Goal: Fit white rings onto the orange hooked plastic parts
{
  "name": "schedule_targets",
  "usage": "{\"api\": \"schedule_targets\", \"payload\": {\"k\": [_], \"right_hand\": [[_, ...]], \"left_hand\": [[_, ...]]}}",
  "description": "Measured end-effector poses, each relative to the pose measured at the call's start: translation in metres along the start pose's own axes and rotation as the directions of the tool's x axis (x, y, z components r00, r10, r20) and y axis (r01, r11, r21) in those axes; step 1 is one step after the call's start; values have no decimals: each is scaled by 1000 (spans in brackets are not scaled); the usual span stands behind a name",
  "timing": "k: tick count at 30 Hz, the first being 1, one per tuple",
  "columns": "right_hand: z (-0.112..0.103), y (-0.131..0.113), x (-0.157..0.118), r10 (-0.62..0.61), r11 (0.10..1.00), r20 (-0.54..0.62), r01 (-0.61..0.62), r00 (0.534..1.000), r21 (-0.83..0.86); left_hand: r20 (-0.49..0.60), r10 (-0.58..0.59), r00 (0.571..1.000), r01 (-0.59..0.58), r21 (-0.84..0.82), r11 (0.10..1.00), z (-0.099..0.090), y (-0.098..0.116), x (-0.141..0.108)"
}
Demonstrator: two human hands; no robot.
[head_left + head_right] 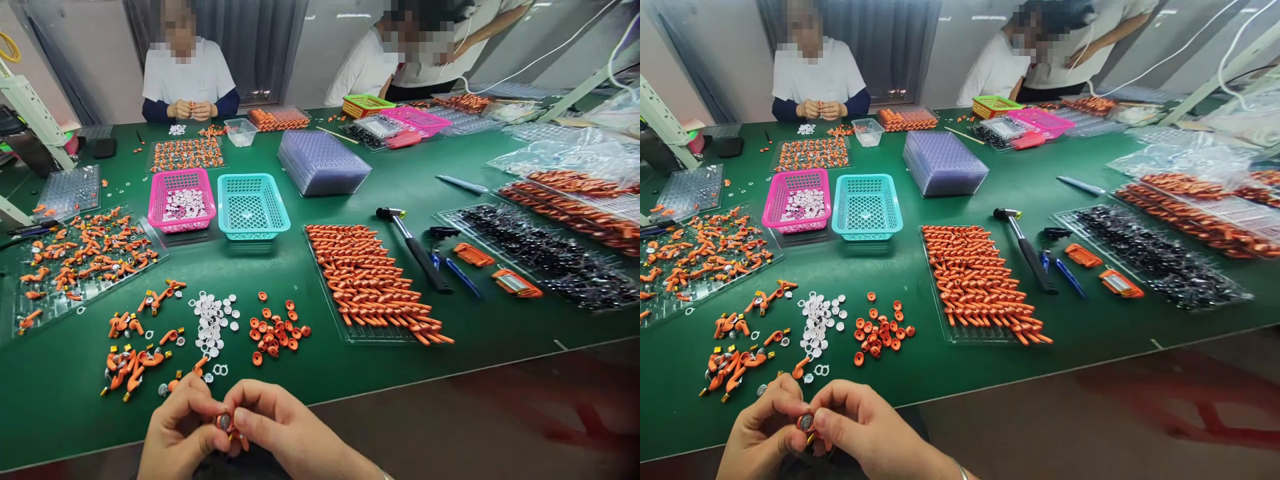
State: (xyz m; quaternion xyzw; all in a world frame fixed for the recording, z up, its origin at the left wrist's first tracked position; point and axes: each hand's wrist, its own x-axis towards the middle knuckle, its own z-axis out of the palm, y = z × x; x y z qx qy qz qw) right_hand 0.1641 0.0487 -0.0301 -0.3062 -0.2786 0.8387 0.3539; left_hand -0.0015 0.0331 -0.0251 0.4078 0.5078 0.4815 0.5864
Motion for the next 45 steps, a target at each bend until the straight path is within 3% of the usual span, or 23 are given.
{"api": "schedule_targets", "payload": {"k": [4, 7, 12, 16, 22, 26, 31, 40, 45], "right_hand": [[0, 7, 2, 27, 997, 1, -27, 1000, 73], [0, 15, 4, 15, 991, 11, -16, 1000, 133], [1, 27, 6, -35, 962, 9, 31, 999, 271], [0, 29, 4, -68, 957, -29, 73, 997, 281], [-2, 20, -2, -288, 923, 1, 277, 958, 266], [-5, 28, 0, -261, 928, -9, 253, 965, 273], [-7, 40, 4, -217, 916, -43, 218, 975, 335], [0, 36, 6, -156, 879, -1, 139, 988, 456], [0, 36, 4, -106, 878, -40, 112, 994, 465]], "left_hand": [[-32, 64, 997, -62, 67, 996, 2, -1, -3], [52, 210, 976, -216, 196, 956, -4, -4, -2], [339, 431, 836, -537, 349, 768, -16, -2, 5], [354, 506, 787, -617, 415, 669, -10, 13, 9], [374, 620, 690, -709, 523, 473, -2, 30, 13], [442, 642, 627, -759, 533, 375, -2, 27, 13], [414, 608, 677, -723, 525, 448, 0, 23, 11], [412, 533, 739, -674, 472, 568, -8, 17, 9], [407, 485, 774, -633, 486, 603, -11, 12, 7]]}}
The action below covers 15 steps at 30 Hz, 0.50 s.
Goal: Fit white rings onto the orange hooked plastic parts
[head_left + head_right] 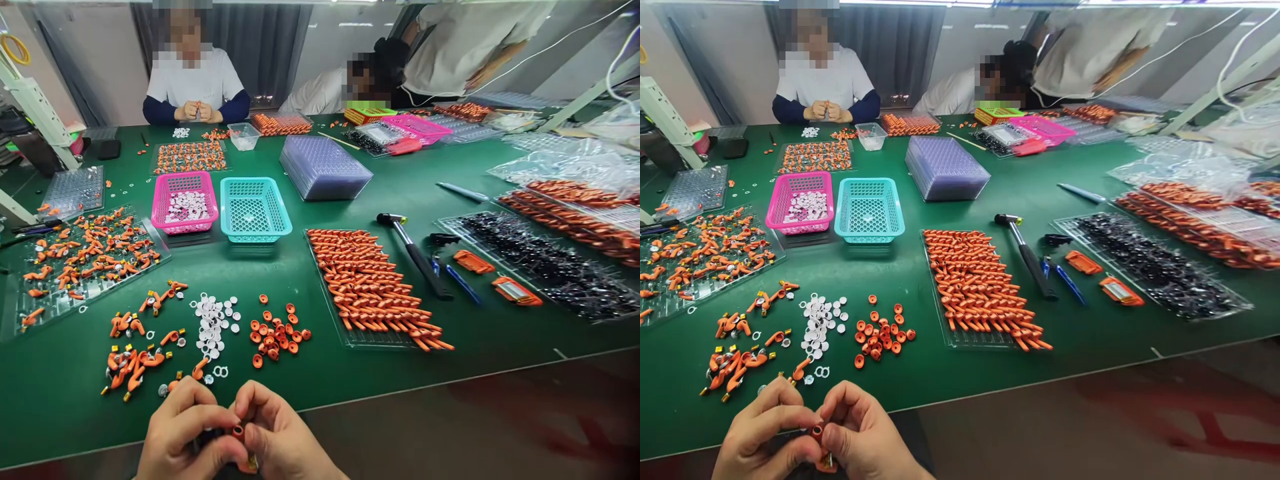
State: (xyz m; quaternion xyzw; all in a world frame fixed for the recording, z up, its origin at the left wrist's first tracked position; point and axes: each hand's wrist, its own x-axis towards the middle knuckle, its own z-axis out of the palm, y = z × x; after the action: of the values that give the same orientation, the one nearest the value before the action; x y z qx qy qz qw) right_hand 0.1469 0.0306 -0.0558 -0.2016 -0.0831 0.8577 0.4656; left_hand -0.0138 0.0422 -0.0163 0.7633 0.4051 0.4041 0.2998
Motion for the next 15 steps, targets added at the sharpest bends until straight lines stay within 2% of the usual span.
{"api": "schedule_targets", "payload": {"k": [8, 12, 15], "right_hand": [[5, -3, -2, 28, 999, -26, -27, 999, 24], [5, -1, -2, 52, 998, -15, -52, 999, 26], [4, 3, -1, 43, 998, 3, -43, 999, 36]], "left_hand": [[11, 26, 1000, -26, 32, 999, -2, 3, 0], [0, 126, 992, -125, 115, 985, -3, 5, -3], [-30, 242, 970, -231, 209, 950, -4, 7, -6]]}}
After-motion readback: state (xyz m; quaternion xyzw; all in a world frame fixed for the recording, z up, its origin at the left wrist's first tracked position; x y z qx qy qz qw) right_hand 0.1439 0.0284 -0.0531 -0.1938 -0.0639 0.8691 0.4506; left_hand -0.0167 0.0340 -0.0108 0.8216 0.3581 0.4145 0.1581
